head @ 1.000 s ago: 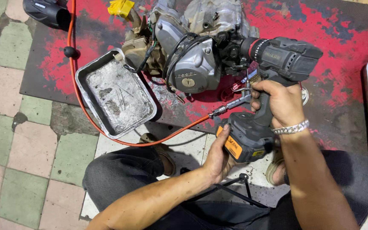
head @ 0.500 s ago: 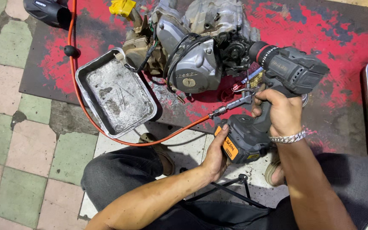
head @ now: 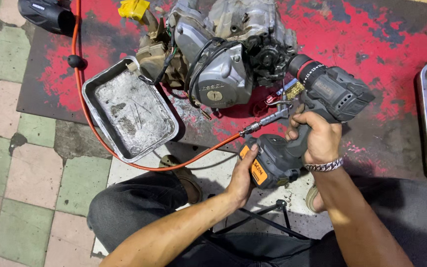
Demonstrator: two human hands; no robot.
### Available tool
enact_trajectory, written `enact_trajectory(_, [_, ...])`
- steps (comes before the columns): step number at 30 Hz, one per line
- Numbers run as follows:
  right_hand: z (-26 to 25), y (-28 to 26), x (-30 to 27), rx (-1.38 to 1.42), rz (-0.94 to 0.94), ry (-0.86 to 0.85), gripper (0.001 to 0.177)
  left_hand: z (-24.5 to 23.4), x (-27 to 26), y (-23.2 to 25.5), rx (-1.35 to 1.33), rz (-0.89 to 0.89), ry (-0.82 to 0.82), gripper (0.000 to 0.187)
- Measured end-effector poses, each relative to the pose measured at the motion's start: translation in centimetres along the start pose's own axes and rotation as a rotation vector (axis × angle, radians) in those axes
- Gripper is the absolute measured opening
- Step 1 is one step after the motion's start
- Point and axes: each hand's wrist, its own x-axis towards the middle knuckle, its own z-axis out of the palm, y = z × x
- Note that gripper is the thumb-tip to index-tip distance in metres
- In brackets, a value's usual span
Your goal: The person sits on a stool and works on a disassembled motorcycle engine placed on a red workbench. They spray lubricant onto a wire brush and scrub the engine casing, then use a cordless drill to remove a bolt from the engine block.
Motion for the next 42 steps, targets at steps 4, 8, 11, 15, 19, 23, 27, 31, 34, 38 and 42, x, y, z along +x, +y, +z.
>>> enact_trajectory(4, [-0.1, -0.2, 0.2, 0.029, -0.003, -0.060, 0.009, 0.2, 0.0, -0.1, 0.008, -0.001, 0.037, 0.058])
enact_trajectory(8, [-0.1, -0.3, 0.3, -0.020, 0.011, -0.023, 0.009, 0.1, 0.2, -0.4, 0.006, -0.019, 0.045, 0.058])
enact_trajectory(11, [-0.1, -0.3, 0.6, -0.026, -0.028, -0.046, 0.008, -0.2, 0.7, -0.2, -0.015, -0.013, -0.017, 0.060])
enact_trajectory(15, [-0.2, -0.5, 1.0, -0.009, 0.005, -0.044, 0.008, 0.0, 0.7, -0.4, 0.004, -0.007, 0.014, 0.059])
enact_trajectory(19, [0.0, -0.3, 0.3, 0.006, -0.005, -0.059, 0.008, 0.1, 0.3, -0.4, 0.021, 0.006, 0.033, 0.060])
enact_trajectory(23, [0.3, -0.5, 0.8, 0.017, -0.047, -0.076, 0.007, -0.4, 1.2, 0.4, 0.047, 0.023, 0.009, 0.062])
enact_trajectory(27, [0.2, -0.3, 0.6, 0.014, -0.024, -0.066, 0.006, -0.2, 0.6, 0.0, 0.078, -0.020, 0.074, 0.061])
enact_trajectory(31, [-0.3, 0.5, -0.3, -0.013, -0.005, 0.014, 0.007, -0.4, 0.1, -0.8, 0.004, -0.018, 0.043, 0.060])
enact_trajectory(34, [-0.8, 0.7, -0.2, 0.005, -0.005, -0.018, 0.007, -0.5, -0.1, -1.0, 0.014, -0.035, 0.063, 0.058])
enact_trajectory(38, [-1.1, 0.8, 0.1, 0.045, 0.041, -0.032, 0.009, -0.4, 0.2, -1.0, 0.038, -0.003, 0.069, 0.056])
enact_trajectory(42, [-1.4, 0.6, 0.6, 0.096, 0.035, -0.100, 0.008, -1.0, 1.0, -1.1, 0.053, 0.085, 0.054, 0.054])
